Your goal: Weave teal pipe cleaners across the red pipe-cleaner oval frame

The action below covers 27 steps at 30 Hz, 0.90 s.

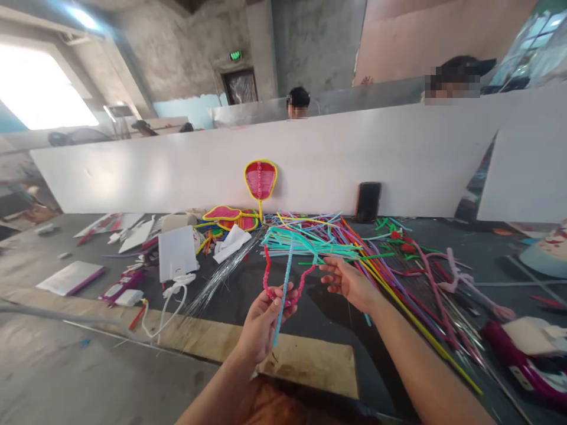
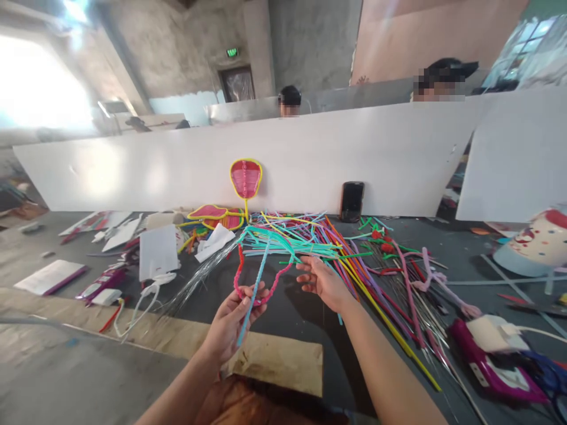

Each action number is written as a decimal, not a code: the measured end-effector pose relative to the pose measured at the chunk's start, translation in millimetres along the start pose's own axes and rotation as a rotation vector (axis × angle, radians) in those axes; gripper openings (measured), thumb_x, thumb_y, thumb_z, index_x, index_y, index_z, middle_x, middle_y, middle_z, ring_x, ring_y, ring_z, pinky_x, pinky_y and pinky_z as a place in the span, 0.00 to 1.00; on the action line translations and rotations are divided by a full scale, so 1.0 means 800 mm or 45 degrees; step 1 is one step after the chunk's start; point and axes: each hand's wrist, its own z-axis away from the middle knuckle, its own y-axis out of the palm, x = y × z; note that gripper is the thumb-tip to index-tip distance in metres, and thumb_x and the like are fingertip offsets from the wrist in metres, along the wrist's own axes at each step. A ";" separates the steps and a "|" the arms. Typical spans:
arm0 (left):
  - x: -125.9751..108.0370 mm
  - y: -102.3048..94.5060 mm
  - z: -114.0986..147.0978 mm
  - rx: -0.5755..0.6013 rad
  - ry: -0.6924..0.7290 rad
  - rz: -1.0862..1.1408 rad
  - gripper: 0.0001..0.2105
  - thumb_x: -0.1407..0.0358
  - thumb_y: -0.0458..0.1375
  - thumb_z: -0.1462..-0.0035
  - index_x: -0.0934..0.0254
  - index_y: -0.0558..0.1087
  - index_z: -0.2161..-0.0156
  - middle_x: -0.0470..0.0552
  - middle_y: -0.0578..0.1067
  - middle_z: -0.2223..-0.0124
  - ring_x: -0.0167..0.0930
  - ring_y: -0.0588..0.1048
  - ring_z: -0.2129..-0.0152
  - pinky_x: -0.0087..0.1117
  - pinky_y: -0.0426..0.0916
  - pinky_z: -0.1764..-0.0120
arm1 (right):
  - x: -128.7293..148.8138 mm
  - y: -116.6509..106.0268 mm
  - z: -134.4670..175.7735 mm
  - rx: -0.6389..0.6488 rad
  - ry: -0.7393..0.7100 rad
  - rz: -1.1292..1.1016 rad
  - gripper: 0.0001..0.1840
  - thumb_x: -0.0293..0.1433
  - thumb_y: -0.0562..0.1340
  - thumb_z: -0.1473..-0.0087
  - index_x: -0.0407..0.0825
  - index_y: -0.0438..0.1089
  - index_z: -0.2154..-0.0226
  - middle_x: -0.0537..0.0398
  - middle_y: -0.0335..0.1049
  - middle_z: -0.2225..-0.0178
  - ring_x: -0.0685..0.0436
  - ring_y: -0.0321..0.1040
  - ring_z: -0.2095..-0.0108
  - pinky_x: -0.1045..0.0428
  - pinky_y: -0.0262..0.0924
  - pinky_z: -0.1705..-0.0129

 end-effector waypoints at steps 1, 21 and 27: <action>0.001 -0.001 -0.002 -0.002 -0.018 0.071 0.07 0.65 0.61 0.49 0.63 0.67 0.67 0.53 0.73 0.52 0.36 0.72 0.54 0.37 0.67 0.53 | -0.002 0.002 0.000 -0.011 -0.031 -0.010 0.17 0.45 0.57 0.46 0.53 0.65 0.57 0.53 0.70 0.58 0.49 0.70 0.69 0.54 0.64 0.72; 0.015 -0.034 0.001 0.046 -0.180 -0.188 0.16 0.64 0.61 0.50 0.63 0.71 0.55 0.56 0.74 0.52 0.36 0.71 0.54 0.34 0.66 0.53 | -0.004 0.013 0.010 0.215 0.117 0.150 0.16 0.40 0.65 0.53 0.47 0.68 0.65 0.55 0.73 0.70 0.54 0.67 0.75 0.58 0.61 0.74; -0.024 -0.086 0.013 -0.001 -0.088 -1.416 0.12 0.59 0.53 0.45 0.64 0.72 0.62 0.50 0.76 0.67 0.31 0.74 0.69 0.29 0.68 0.66 | 0.012 -0.010 0.018 0.220 0.386 1.041 0.17 0.44 0.60 0.50 0.45 0.69 0.74 0.52 0.72 0.74 0.52 0.67 0.78 0.58 0.58 0.81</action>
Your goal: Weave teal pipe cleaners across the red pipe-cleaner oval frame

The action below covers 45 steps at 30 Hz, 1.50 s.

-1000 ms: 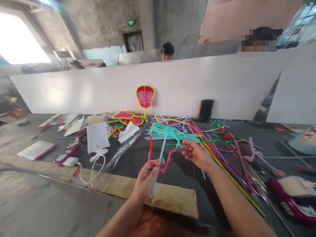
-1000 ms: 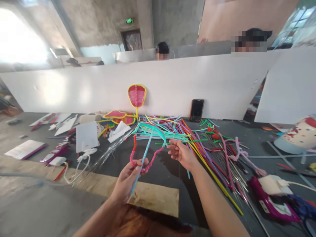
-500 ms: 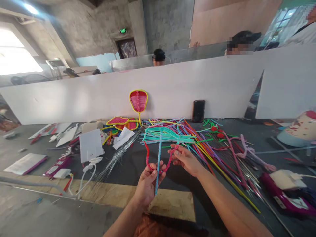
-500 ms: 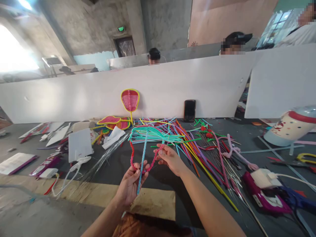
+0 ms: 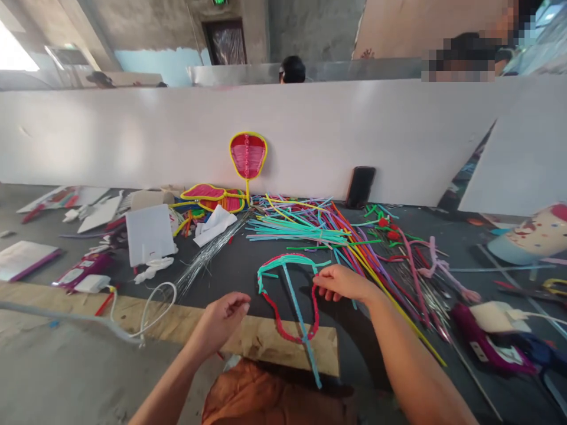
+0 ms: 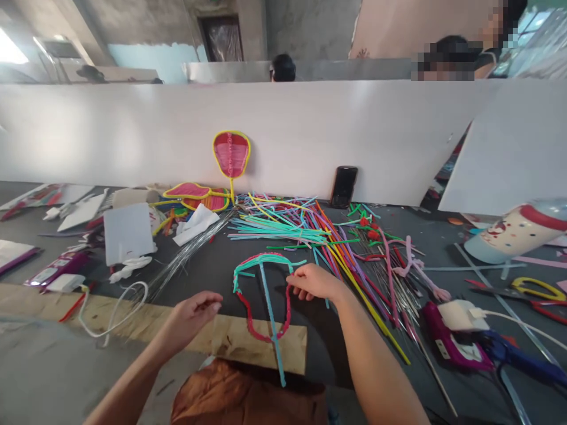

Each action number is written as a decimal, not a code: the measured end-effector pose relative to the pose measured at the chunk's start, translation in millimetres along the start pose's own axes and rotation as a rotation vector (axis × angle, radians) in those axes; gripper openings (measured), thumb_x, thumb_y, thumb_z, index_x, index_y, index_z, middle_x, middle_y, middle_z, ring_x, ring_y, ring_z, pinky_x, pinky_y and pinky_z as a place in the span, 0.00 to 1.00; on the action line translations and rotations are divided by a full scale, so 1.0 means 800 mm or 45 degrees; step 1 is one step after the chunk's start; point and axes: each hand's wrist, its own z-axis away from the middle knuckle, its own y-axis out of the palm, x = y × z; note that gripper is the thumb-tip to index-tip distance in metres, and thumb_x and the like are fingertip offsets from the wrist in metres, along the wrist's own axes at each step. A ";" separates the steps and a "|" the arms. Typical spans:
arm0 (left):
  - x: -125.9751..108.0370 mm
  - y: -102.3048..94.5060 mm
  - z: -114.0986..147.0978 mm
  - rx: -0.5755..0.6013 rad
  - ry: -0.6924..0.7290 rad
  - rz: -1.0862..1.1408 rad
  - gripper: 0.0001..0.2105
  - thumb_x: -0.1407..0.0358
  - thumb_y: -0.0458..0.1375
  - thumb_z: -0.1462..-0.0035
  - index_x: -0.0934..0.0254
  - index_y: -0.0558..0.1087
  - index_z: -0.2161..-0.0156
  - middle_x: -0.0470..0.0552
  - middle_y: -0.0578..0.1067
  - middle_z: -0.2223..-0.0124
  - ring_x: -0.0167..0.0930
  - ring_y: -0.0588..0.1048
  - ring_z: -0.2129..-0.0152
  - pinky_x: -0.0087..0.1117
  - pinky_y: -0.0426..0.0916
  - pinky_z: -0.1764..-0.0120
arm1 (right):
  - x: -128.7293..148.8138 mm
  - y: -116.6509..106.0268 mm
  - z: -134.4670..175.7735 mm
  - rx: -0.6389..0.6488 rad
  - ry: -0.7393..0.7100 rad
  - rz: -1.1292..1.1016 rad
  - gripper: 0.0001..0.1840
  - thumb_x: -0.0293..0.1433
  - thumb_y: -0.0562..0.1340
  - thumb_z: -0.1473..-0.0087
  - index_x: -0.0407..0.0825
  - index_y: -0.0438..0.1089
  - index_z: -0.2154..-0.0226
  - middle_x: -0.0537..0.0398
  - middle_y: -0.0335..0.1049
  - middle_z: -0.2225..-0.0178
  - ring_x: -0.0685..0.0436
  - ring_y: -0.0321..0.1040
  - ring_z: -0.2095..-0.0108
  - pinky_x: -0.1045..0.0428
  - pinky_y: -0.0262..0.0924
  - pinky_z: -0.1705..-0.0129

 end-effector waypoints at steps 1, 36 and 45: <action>0.001 -0.004 -0.001 -0.074 0.082 -0.149 0.11 0.59 0.52 0.44 0.63 0.72 0.61 0.50 0.76 0.64 0.31 0.74 0.67 0.29 0.68 0.65 | 0.000 -0.005 0.005 -0.087 0.012 0.126 0.17 0.43 0.59 0.48 0.46 0.69 0.74 0.52 0.72 0.75 0.51 0.67 0.78 0.58 0.58 0.81; -0.047 0.047 -0.111 0.239 0.543 -0.701 0.25 0.75 0.47 0.48 0.68 0.61 0.43 0.60 0.72 0.49 0.38 0.68 0.53 0.40 0.63 0.52 | 0.010 0.005 0.009 -0.403 -0.075 0.742 0.16 0.38 0.53 0.44 0.51 0.68 0.56 0.49 0.73 0.59 0.40 0.69 0.58 0.48 0.60 0.57; -0.080 0.039 -0.158 0.317 0.395 -0.108 0.20 0.55 0.52 0.45 0.67 0.71 0.53 0.53 0.77 0.59 0.33 0.74 0.62 0.28 0.67 0.62 | 0.008 0.015 -0.030 -0.294 -0.338 -0.089 0.14 0.37 0.61 0.50 0.48 0.69 0.62 0.54 0.73 0.64 0.46 0.69 0.63 0.50 0.61 0.59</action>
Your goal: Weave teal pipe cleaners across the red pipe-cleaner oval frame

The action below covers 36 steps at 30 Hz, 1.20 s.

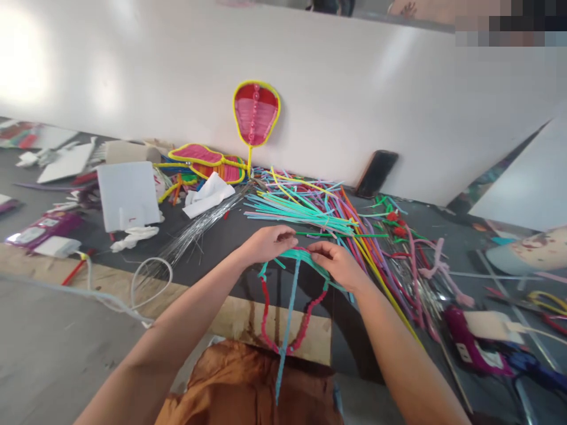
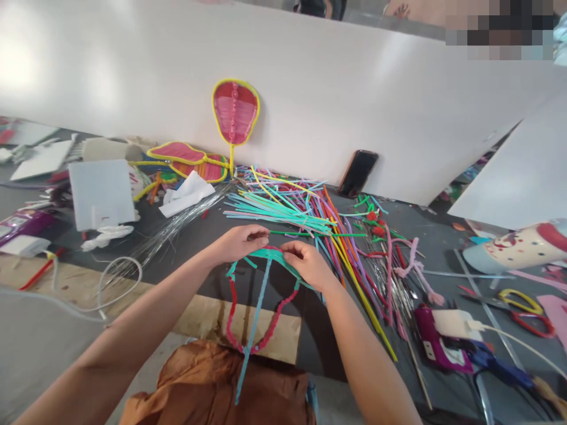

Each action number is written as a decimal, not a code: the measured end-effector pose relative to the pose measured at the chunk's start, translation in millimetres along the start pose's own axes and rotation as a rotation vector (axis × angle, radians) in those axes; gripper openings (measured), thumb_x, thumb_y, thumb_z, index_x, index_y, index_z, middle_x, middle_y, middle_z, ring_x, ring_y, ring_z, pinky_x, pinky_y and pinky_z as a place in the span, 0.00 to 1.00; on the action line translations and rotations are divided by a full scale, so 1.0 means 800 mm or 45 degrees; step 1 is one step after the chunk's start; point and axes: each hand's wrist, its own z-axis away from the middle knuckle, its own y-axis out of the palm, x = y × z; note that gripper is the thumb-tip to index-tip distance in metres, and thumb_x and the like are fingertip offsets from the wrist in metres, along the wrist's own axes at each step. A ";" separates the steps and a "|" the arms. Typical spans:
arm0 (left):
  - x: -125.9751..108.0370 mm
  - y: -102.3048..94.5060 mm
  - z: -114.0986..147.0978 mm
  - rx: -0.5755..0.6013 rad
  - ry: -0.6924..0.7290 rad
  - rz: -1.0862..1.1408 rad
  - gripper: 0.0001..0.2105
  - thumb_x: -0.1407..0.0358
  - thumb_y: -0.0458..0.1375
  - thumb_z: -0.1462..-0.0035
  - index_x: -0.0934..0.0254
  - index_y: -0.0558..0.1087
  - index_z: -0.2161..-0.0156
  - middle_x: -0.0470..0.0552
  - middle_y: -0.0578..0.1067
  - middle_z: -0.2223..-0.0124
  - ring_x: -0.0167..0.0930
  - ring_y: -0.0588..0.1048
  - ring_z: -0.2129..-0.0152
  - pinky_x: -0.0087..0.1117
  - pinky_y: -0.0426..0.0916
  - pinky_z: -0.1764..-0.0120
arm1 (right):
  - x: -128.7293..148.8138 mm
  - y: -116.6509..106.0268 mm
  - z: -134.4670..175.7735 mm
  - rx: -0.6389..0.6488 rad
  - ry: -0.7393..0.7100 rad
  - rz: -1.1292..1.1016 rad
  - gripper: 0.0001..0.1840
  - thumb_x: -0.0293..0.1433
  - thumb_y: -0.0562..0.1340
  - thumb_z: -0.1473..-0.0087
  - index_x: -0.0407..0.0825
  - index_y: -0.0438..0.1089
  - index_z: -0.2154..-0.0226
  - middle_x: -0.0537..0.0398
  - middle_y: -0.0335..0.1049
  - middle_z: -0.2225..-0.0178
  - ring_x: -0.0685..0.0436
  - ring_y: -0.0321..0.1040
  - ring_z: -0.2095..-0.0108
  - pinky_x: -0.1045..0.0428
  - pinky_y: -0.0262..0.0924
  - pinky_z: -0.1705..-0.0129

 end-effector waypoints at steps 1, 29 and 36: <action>-0.002 -0.003 -0.005 0.076 -0.002 0.048 0.21 0.53 0.54 0.48 0.67 0.72 0.55 0.53 0.77 0.61 0.34 0.74 0.64 0.28 0.67 0.64 | 0.001 0.001 0.002 -0.053 -0.012 -0.062 0.14 0.38 0.61 0.51 0.49 0.69 0.62 0.55 0.72 0.65 0.46 0.68 0.63 0.50 0.61 0.59; 0.005 0.007 -0.011 0.388 -0.081 0.034 0.12 0.57 0.58 0.51 0.63 0.74 0.65 0.42 0.71 0.75 0.25 0.67 0.78 0.23 0.56 0.76 | -0.006 -0.009 0.014 0.267 0.360 -0.358 0.18 0.45 0.60 0.49 0.45 0.69 0.70 0.53 0.74 0.73 0.50 0.70 0.74 0.56 0.62 0.73; 0.034 -0.027 -0.018 0.427 -0.263 0.693 0.12 0.61 0.63 0.55 0.67 0.68 0.68 0.44 0.72 0.75 0.24 0.70 0.78 0.24 0.64 0.72 | -0.005 -0.028 0.014 0.208 0.286 -0.765 0.20 0.38 0.66 0.53 0.48 0.69 0.57 0.52 0.74 0.64 0.48 0.71 0.67 0.50 0.65 0.62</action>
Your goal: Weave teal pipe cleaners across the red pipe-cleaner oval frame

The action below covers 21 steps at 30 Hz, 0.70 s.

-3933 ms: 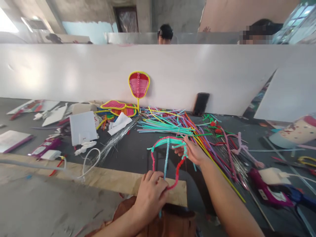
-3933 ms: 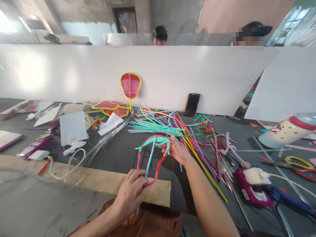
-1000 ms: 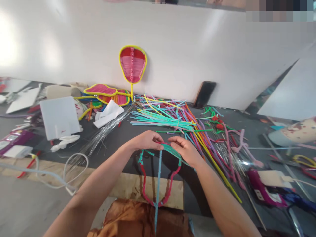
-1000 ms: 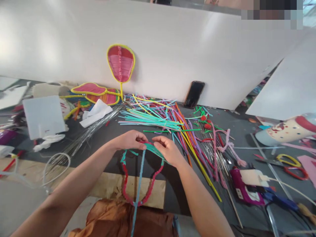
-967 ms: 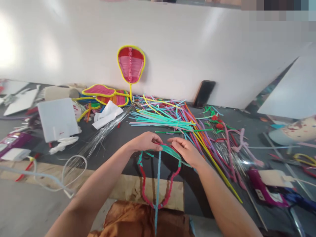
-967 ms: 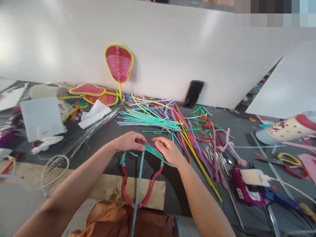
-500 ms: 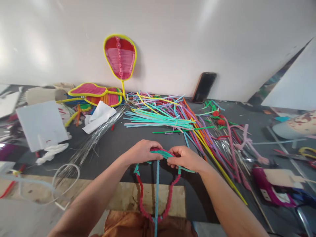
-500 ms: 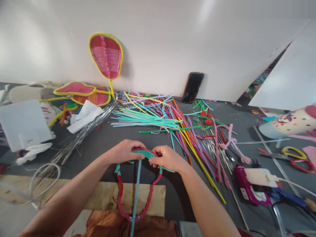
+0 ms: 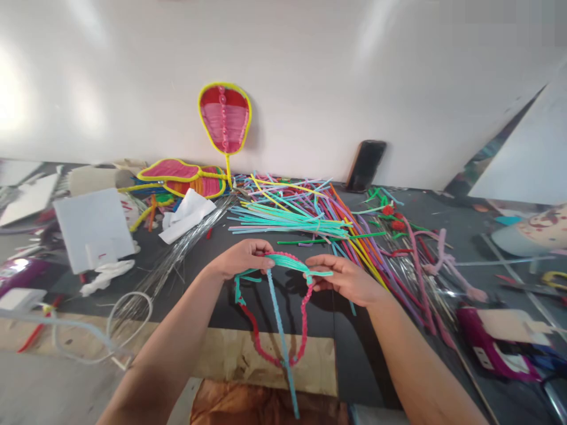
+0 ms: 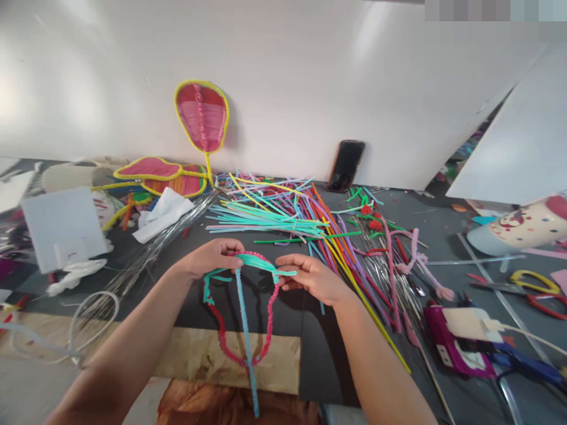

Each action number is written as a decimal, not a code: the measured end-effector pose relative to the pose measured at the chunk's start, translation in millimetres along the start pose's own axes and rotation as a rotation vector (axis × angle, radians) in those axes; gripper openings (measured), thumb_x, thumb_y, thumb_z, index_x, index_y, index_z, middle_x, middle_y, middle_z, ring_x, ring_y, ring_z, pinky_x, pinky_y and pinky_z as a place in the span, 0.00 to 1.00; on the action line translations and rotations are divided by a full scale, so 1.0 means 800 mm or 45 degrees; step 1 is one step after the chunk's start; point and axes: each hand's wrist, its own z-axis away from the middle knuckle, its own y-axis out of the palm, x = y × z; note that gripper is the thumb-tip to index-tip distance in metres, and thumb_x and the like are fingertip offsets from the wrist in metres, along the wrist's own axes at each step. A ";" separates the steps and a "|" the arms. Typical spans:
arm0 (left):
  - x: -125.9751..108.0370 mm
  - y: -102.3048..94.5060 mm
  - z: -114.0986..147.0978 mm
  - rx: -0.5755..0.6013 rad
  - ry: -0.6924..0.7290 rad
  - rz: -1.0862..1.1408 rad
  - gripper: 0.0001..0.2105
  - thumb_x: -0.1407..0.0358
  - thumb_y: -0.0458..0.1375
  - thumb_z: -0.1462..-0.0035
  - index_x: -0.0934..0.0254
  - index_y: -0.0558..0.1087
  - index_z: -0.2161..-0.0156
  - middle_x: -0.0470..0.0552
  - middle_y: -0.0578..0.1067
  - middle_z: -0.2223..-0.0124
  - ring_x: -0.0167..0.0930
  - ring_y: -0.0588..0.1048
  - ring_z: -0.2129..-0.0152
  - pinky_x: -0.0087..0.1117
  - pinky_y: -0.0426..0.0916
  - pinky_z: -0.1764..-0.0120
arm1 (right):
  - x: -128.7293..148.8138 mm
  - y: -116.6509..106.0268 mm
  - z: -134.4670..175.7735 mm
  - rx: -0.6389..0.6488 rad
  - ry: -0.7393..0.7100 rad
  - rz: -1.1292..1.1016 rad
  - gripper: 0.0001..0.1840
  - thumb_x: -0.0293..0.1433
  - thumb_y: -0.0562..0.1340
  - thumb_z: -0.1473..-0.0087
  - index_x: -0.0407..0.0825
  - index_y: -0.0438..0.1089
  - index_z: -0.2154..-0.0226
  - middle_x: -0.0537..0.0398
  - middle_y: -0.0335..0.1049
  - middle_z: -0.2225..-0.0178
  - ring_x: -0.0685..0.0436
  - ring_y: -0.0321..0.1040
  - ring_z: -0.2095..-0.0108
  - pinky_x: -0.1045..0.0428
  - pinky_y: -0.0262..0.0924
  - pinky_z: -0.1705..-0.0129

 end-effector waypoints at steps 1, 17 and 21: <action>0.001 -0.004 0.000 -0.017 0.011 0.022 0.13 0.61 0.63 0.55 0.67 0.68 0.68 0.44 0.72 0.75 0.24 0.70 0.78 0.24 0.64 0.72 | 0.000 0.002 0.001 0.039 -0.031 0.002 0.22 0.36 0.67 0.55 0.49 0.68 0.56 0.51 0.73 0.62 0.47 0.71 0.65 0.49 0.65 0.60; 0.003 0.003 -0.003 -0.023 0.086 0.081 0.11 0.63 0.63 0.53 0.67 0.69 0.67 0.47 0.76 0.72 0.23 0.72 0.75 0.23 0.63 0.72 | -0.021 0.038 -0.014 -0.050 -0.052 -0.343 0.15 0.42 0.65 0.53 0.47 0.66 0.75 0.59 0.66 0.79 0.53 0.62 0.79 0.55 0.57 0.75; 0.005 0.000 -0.002 -0.064 0.094 0.141 0.12 0.63 0.64 0.54 0.68 0.69 0.66 0.49 0.77 0.71 0.25 0.73 0.76 0.25 0.65 0.69 | -0.019 0.030 -0.016 -0.267 -0.124 -0.160 0.18 0.45 0.63 0.52 0.48 0.66 0.68 0.57 0.67 0.75 0.51 0.64 0.77 0.54 0.60 0.73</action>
